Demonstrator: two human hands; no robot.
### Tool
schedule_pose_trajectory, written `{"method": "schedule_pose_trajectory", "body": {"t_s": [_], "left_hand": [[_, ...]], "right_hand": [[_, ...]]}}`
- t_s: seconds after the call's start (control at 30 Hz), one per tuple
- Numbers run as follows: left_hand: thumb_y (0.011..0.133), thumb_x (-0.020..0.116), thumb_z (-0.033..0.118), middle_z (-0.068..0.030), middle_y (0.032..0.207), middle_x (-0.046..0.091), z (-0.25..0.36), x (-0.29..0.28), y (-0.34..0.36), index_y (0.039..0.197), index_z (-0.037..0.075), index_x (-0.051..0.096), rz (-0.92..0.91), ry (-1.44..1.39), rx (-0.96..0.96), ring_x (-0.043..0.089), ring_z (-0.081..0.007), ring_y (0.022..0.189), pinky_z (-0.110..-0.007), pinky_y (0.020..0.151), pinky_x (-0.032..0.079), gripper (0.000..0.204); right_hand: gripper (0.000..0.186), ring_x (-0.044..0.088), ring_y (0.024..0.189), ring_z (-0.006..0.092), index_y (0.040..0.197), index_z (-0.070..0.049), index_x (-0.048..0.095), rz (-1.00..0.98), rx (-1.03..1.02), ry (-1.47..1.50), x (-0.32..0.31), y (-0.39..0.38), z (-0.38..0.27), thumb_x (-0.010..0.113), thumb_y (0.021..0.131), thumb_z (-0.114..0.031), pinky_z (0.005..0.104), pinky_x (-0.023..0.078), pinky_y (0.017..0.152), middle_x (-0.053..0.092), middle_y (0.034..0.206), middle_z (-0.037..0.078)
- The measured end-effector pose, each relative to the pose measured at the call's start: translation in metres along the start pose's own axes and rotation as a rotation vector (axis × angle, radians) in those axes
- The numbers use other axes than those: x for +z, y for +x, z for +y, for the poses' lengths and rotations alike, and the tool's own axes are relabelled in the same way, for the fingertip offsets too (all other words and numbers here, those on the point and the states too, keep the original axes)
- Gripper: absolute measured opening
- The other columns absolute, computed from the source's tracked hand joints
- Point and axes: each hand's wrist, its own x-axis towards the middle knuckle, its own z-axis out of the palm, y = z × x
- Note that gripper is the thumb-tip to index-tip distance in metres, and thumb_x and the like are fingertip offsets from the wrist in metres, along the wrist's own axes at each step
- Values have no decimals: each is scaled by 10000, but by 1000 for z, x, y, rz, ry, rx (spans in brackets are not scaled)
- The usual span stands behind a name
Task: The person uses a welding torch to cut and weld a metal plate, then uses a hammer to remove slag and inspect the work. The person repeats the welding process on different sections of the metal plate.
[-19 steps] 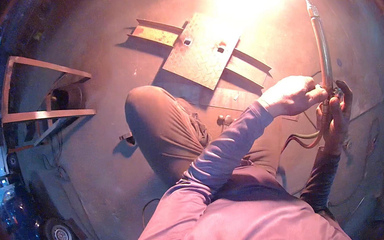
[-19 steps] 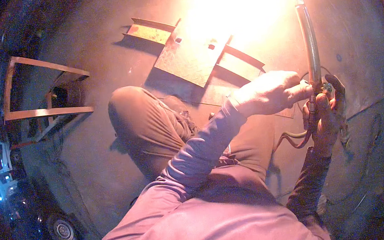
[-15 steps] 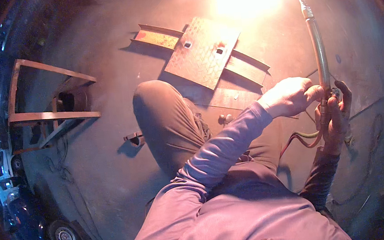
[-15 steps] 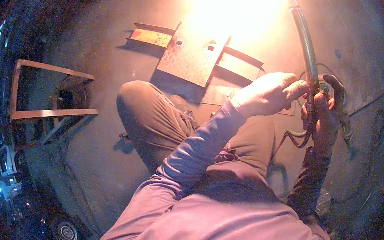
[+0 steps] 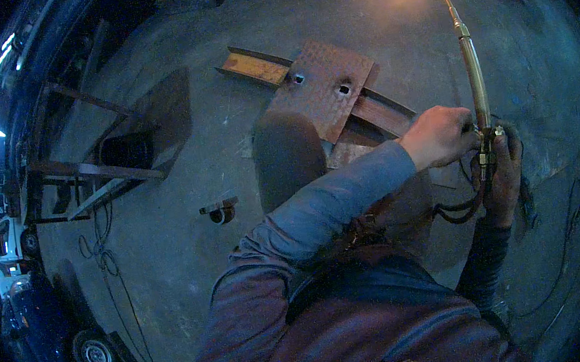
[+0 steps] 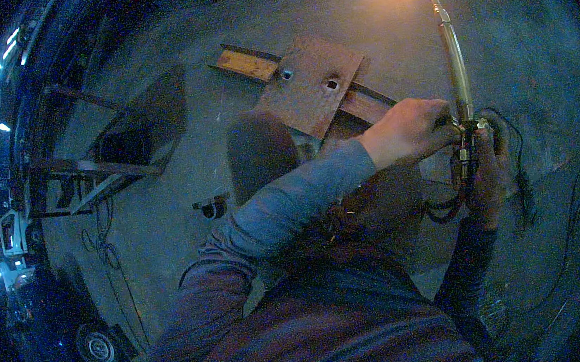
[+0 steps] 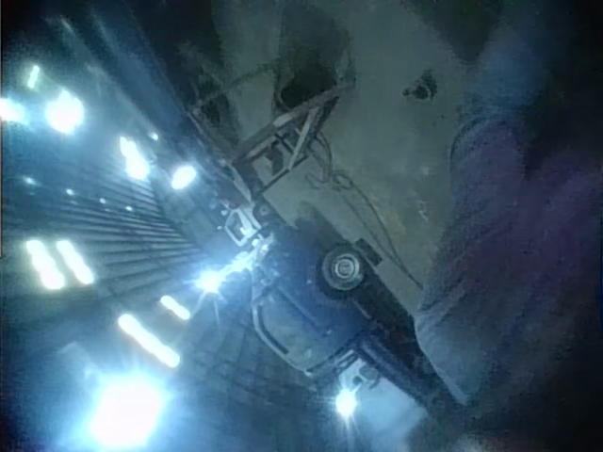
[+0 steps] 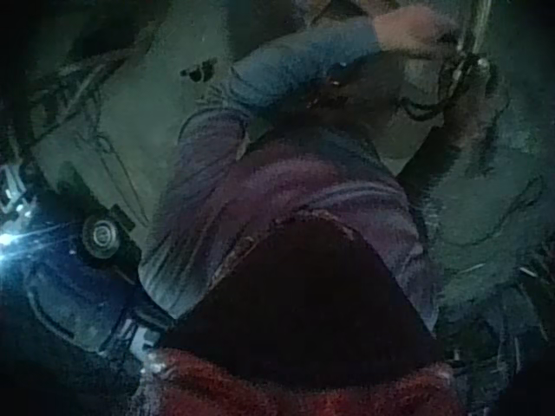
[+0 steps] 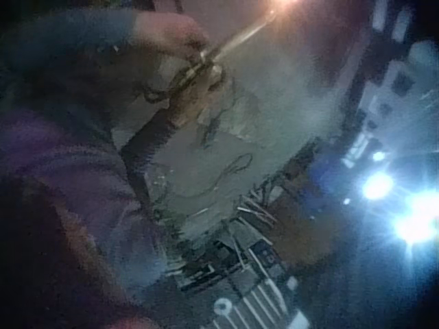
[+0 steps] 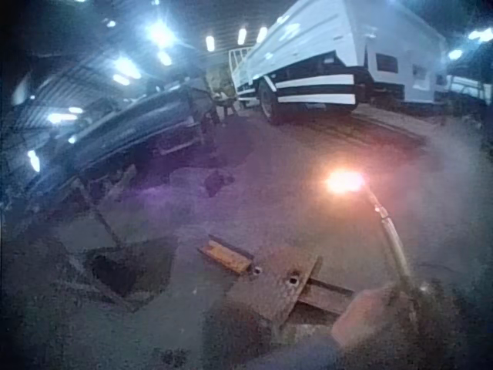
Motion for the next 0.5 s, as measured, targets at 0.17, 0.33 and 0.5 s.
{"method": "schedule_pose_trajectory", "body": {"t_s": [0.17,0.33,0.5], "left_hand": [[936,624,452,-224,924,697,-2,-2,-6,1054,32,660,-92,73,-146,671,-456,910,-522,781,544,437],[946,593,418,-276,967,698,3,-4,-21,1054,-15,667,-195,-76,-155,669,-479,929,-583,831,520,452],[946,597,402,-304,980,683,11,-5,-24,1060,-33,655,-204,-194,-365,658,-495,933,-584,827,513,454]], "right_hand": [[352,594,1082,164,1372,-49,539,50,-93,-170,14,-4,12,544,1049,-190,277,526,814,523,1327,106],[351,604,947,103,1373,-75,544,36,118,-93,26,-28,-10,527,1053,-218,238,504,747,613,1211,57],[338,635,855,128,1332,-106,545,99,44,-249,24,-17,4,575,1022,-236,259,524,652,661,1099,66]]}}
